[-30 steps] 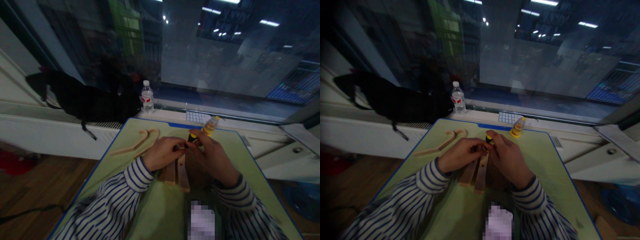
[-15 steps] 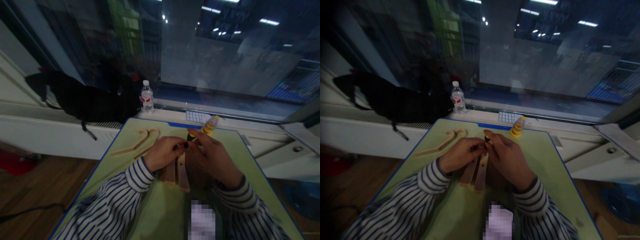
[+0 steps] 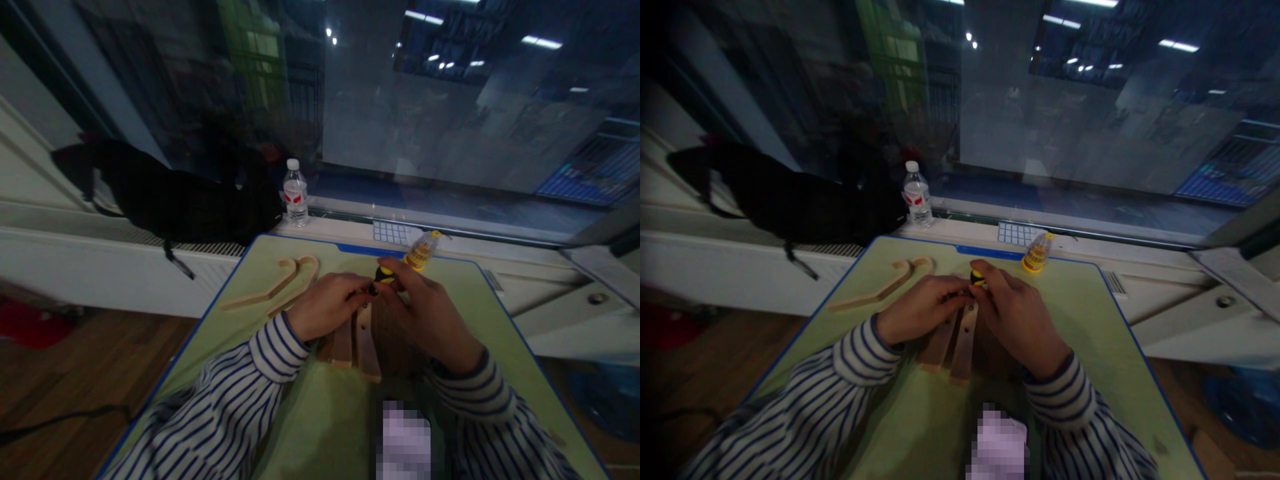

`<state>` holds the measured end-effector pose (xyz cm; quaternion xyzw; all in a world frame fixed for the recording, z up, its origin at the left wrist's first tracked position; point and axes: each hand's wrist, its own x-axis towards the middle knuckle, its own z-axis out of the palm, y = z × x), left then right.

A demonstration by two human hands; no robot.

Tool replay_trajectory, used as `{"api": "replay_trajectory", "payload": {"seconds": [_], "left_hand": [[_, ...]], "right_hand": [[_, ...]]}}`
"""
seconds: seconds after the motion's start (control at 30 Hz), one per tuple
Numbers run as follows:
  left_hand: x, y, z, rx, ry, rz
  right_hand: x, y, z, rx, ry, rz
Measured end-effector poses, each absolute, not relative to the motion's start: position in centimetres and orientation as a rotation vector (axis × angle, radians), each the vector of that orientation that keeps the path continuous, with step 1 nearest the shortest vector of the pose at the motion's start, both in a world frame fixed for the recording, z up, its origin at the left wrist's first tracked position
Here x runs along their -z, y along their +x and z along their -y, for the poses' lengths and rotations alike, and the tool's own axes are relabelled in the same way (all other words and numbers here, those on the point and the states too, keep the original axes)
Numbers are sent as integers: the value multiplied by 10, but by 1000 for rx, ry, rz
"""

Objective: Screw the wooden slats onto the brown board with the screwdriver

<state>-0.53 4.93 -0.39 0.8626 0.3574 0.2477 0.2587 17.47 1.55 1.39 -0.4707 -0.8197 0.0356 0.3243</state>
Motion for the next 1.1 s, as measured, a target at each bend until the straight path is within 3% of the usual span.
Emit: {"api": "replay_trajectory", "payload": {"seconds": [1.1], "left_hand": [[2,-4,-49,-684,2345,-1024]], "right_hand": [[-19,175,-12,-106,-1258,2163]]}}
